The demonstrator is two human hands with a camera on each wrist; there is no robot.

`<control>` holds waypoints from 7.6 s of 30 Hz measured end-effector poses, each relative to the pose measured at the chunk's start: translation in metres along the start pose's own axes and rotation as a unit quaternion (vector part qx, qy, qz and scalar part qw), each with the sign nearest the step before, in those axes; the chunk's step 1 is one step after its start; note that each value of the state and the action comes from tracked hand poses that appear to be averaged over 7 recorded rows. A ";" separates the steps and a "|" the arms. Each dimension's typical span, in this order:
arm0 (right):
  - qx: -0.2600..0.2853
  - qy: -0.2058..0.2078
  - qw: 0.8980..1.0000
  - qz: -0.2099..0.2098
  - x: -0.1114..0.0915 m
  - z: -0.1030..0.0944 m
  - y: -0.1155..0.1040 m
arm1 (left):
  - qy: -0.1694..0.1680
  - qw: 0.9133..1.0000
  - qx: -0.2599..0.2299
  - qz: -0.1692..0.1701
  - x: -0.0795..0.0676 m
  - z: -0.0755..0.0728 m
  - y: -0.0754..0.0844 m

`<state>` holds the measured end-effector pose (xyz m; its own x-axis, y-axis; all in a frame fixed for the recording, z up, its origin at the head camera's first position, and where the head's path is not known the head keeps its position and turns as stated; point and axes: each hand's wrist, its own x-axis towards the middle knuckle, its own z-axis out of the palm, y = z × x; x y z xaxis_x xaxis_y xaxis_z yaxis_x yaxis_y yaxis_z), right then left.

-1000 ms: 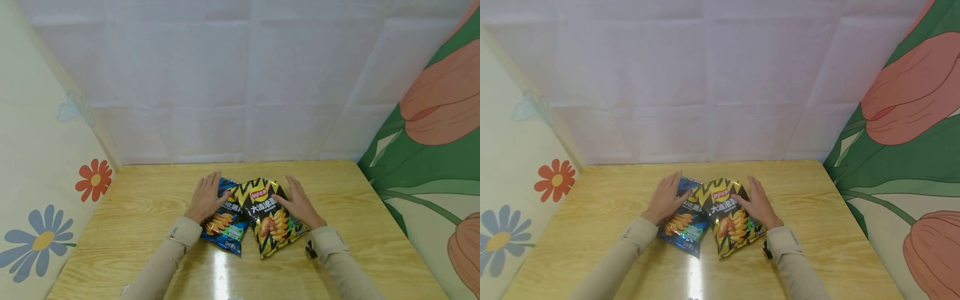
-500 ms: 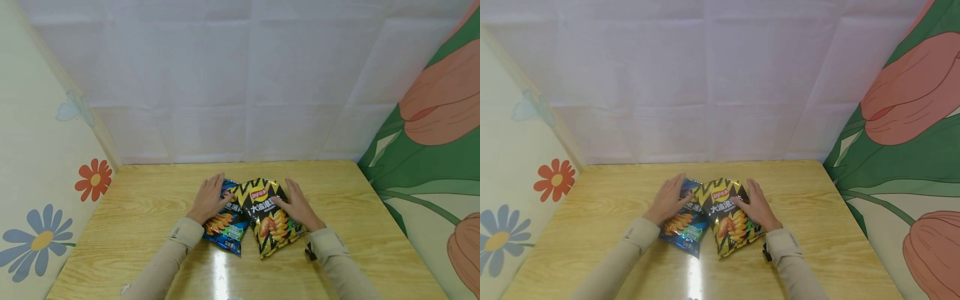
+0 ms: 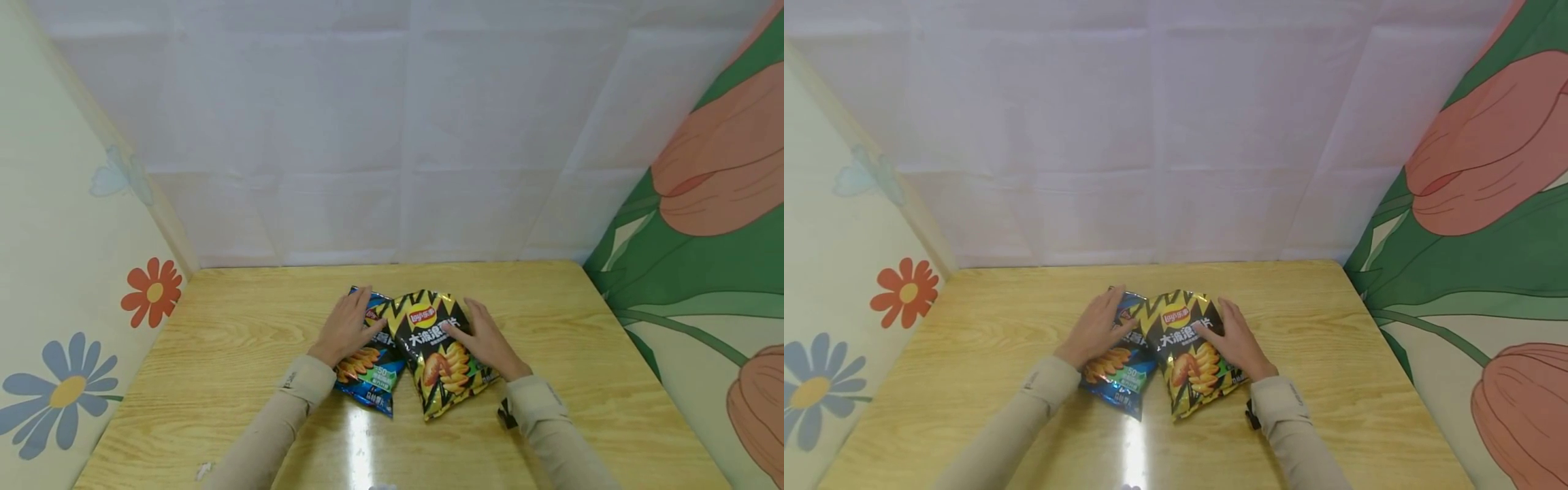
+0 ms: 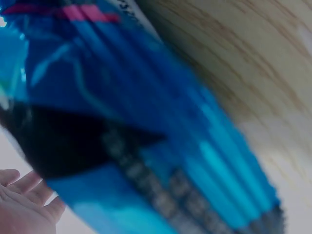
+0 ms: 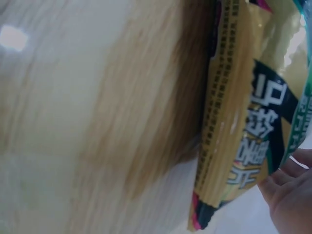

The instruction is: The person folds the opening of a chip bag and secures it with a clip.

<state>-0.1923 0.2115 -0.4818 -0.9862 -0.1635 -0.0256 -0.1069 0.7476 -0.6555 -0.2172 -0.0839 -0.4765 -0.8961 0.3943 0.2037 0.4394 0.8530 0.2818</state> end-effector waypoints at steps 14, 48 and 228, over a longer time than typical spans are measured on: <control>0.011 -0.003 1.000 -0.010 -0.004 0.005 0.004 | 0.004 1.000 -0.005 0.010 -0.002 0.004 0.003; 0.042 0.004 0.999 -0.016 -0.003 0.012 0.008 | -0.056 0.997 -0.040 -0.025 -0.002 0.007 0.013; 0.149 0.016 0.988 0.034 -0.063 0.009 -0.031 | 0.049 0.997 0.040 0.038 -0.019 0.001 0.057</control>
<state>-0.1260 0.1931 -0.4670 -0.9938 -0.0954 -0.0575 -0.0022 0.5329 -0.8462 -0.1754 -0.0430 -0.4649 -0.8484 0.4267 0.3133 0.4958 0.8479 0.1879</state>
